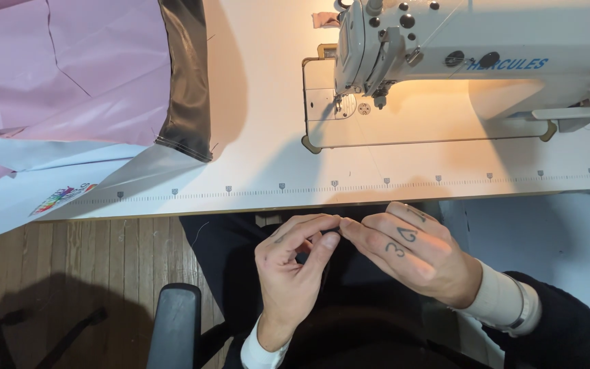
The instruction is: Sewing pieces of pink and black leather material together using an industrial sewing machine to construct a bag.
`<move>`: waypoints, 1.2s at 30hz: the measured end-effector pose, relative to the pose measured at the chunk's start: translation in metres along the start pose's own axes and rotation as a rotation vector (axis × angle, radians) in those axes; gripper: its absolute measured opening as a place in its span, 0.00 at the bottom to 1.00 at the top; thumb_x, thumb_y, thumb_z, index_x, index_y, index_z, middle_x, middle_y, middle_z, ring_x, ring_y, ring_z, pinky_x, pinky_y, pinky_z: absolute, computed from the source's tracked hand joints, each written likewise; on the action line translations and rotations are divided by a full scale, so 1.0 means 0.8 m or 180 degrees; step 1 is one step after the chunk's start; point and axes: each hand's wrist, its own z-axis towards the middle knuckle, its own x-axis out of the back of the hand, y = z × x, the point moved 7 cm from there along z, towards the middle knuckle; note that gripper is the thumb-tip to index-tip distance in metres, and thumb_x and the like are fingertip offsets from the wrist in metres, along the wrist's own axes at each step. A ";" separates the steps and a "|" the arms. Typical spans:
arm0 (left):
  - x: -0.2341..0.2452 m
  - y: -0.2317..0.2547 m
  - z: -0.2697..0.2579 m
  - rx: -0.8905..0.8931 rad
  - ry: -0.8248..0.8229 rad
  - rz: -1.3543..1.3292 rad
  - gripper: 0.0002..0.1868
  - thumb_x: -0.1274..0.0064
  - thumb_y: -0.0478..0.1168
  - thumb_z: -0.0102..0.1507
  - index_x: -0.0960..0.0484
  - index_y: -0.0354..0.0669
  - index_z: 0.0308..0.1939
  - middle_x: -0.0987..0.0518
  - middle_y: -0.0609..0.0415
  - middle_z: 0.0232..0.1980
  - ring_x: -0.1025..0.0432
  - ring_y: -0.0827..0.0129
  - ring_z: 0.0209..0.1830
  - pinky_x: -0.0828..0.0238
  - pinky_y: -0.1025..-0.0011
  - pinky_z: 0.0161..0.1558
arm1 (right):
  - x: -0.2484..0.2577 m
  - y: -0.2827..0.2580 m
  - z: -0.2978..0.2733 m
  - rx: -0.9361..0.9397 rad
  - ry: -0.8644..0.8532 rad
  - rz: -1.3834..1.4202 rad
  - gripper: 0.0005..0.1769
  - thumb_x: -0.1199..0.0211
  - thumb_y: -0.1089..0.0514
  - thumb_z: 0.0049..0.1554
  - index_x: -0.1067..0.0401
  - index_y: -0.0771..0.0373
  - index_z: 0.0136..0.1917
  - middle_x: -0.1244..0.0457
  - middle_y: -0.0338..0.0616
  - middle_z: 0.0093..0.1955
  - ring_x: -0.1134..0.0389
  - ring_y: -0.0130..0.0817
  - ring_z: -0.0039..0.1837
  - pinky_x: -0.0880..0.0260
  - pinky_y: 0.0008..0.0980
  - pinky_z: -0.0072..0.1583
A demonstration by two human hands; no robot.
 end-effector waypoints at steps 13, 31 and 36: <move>-0.024 -0.024 0.005 -0.0097 -0.0118 0.0199 0.04 0.44 0.26 0.64 0.22 0.35 0.40 0.21 0.53 0.39 0.28 0.73 0.31 0.30 0.78 0.33 | 0.003 0.031 -0.014 -0.0120 0.0022 0.0217 0.17 0.28 0.67 0.52 0.25 0.69 0.55 0.33 0.44 0.48 0.30 0.38 0.48 0.29 0.34 0.50; -0.030 -0.033 0.064 -0.1938 -0.0873 0.1112 0.05 0.35 0.36 0.59 0.15 0.44 0.38 0.24 0.58 0.34 0.23 0.66 0.42 0.33 0.52 0.71 | -0.067 0.192 -0.153 -0.2889 0.0989 0.2694 0.04 0.36 0.68 0.58 0.22 0.68 0.48 0.33 0.46 0.41 0.35 0.29 0.43 0.34 0.29 0.45; -0.023 -0.119 0.063 -0.1477 -0.1559 0.1213 0.02 0.41 0.40 0.58 0.15 0.49 0.33 0.31 0.57 0.28 0.25 0.69 0.34 0.24 0.59 0.60 | -0.064 0.298 -0.079 -0.3442 0.0892 0.0695 0.09 0.35 0.63 0.59 0.25 0.66 0.53 0.34 0.46 0.46 0.35 0.33 0.45 0.35 0.35 0.48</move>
